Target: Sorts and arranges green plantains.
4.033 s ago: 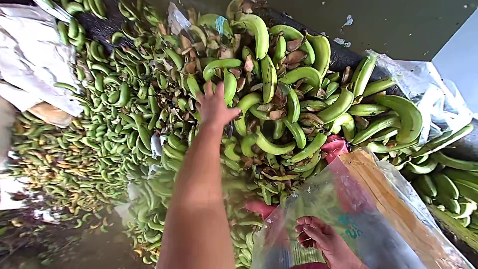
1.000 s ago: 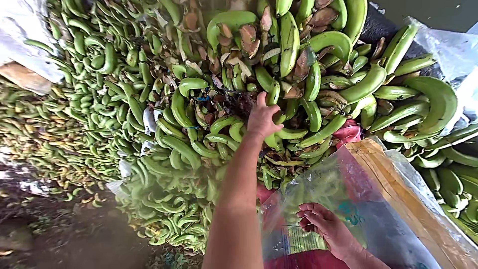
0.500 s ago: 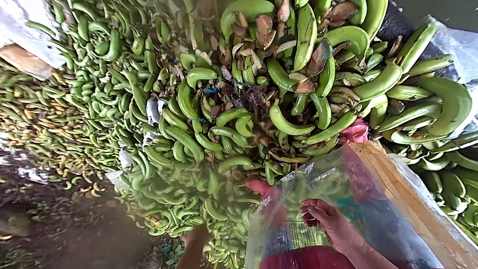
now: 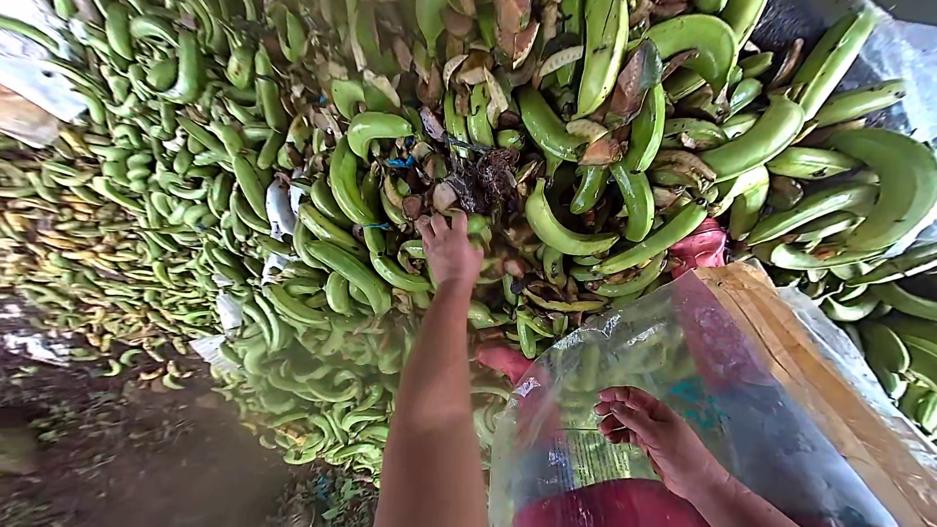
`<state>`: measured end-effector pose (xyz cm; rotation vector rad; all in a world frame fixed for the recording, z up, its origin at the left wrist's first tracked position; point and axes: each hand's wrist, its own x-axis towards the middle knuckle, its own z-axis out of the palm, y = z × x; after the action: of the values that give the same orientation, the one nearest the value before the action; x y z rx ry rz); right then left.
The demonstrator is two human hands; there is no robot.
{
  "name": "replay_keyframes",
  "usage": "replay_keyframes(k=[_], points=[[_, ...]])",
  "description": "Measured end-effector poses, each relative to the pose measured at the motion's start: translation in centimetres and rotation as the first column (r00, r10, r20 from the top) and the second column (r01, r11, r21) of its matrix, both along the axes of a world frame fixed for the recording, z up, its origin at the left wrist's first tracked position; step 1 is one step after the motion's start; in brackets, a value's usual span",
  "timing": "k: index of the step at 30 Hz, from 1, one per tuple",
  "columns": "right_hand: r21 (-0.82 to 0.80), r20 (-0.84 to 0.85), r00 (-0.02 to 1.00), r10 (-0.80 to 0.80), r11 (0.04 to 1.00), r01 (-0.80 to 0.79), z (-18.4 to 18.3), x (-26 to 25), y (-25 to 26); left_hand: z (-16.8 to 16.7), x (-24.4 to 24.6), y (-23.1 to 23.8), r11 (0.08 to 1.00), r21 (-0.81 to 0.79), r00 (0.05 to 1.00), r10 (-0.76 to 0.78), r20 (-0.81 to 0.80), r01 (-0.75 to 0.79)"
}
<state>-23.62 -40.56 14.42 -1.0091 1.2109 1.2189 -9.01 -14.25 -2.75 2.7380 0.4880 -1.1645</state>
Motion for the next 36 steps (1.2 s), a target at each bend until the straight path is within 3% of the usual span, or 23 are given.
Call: replay_keyframes(k=[2, 4, 6, 8, 9, 10, 12, 15, 17, 18, 21, 23, 25, 26, 28, 30, 31, 33, 36], points=[[0.009, 0.001, 1.000, -0.003, 1.000, 0.003, 0.0, 0.2, 0.0, 2.0, -4.4, 1.8, 0.989, -0.122, 0.994, -0.089, -0.071, 0.080], [0.007, -0.009, 1.000, -0.016, 1.000, 0.017, 0.2, 0.6, 0.0, 4.6, -11.6, 4.4, 0.981, -0.136, 0.925, -0.179, -0.336, 0.141], [0.005, -0.025, 0.999, -0.025, 1.000, 0.025, 0.5, 1.0, 0.1, 8.6, -18.7, 7.4, 0.989, -0.039, 0.672, -0.123, -0.730, 0.139], [0.013, -0.022, 0.999, -0.033, 0.999, 0.033, 0.7, 1.4, 0.1, 11.8, -23.9, 9.6, 0.984, 0.030, 0.436, -0.051, -0.899, 0.177], [0.016, -0.022, 0.999, -0.036, 0.999, 0.037, 0.6, 1.6, -0.1, 12.3, -24.7, 9.5, 0.977, 0.000, 0.380, -0.082, -0.921, 0.212], [0.018, -0.027, 0.999, -0.041, 0.999, 0.042, 0.6, 1.6, -0.3, 12.3, -23.8, 8.5, 0.980, -0.037, 0.401, -0.115, -0.909, 0.196], [0.027, -0.046, 0.998, -0.045, 0.999, 0.046, 0.8, 1.5, -0.3, 10.8, -18.8, 4.3, 0.979, -0.137, 0.588, -0.199, -0.784, 0.149], [0.038, -0.035, 0.999, -0.037, 0.999, 0.039, 0.9, 1.8, -0.5, 5.4, -9.3, -3.7, 0.894, -0.352, 0.863, -0.392, -0.319, 0.276], [0.031, -0.012, 0.999, -0.046, 0.998, 0.047, 0.8, 1.8, -0.6, 1.4, -4.4, -8.7, 0.813, -0.400, 0.883, -0.469, -0.018, 0.424], [0.027, -0.005, 0.998, -0.056, 0.998, 0.056, 0.8, 1.6, -0.6, 0.0, -2.2, -10.6, 0.781, -0.401, 0.856, -0.517, 0.015, 0.479], [0.028, -0.009, 0.997, -0.077, 0.997, 0.078, 0.9, 1.7, -0.8, -2.1, 1.3, -13.5, 0.759, -0.371, 0.785, -0.609, -0.116, 0.535], [0.040, -0.010, 0.996, -0.084, 0.996, 0.084, 1.0, 1.8, -1.0, -2.1, -0.6, -11.9, 0.801, -0.369, 0.832, -0.543, -0.114, 0.472], [0.062, -0.012, 0.997, -0.080, 0.995, 0.081, 1.2, 2.3, -1.0, -0.8, -6.0, -7.1, 0.863, -0.330, 0.839, -0.474, -0.267, 0.382], [0.076, -0.010, 0.997, -0.081, 0.994, 0.081, 1.3, 2.5, -1.1, 0.8, -9.4, -4.2, 0.898, -0.276, 0.791, -0.435, -0.430, 0.344], [0.102, -0.006, 0.996, -0.092, 0.990, 0.092, 1.5, 3.1, -1.3, 5.6, -14.9, 0.6, 0.944, -0.116, 0.539, -0.275, -0.796, 0.310], [0.115, -0.016, 0.994, -0.112, 0.987, 0.113, 1.7, 3.6, -1.7, 9.4, -18.1, 3.8, 0.958, -0.011, 0.297, -0.100, -0.950, 0.287], [0.119, -0.024, 0.992, -0.121, 0.985, 0.123, 1.7, 3.8, -1.9, 10.6, -17.9, 4.6, 0.975, 0.037, 0.285, -0.028, -0.958, 0.219], [0.128, -0.036, 0.989, -0.142, 0.981, 0.145, 1.9, 4.3, -2.2, 11.7, -13.9, 3.7, 0.996, 0.093, 0.490, 0.074, -0.869, 0.015], [0.142, -0.032, 0.985, -0.170, 0.975, 0.173, 2.1, 5.2, -2.6, 10.2, -1.4, -4.0, 0.990, 0.004, 0.869, 0.129, -0.477, -0.144]])
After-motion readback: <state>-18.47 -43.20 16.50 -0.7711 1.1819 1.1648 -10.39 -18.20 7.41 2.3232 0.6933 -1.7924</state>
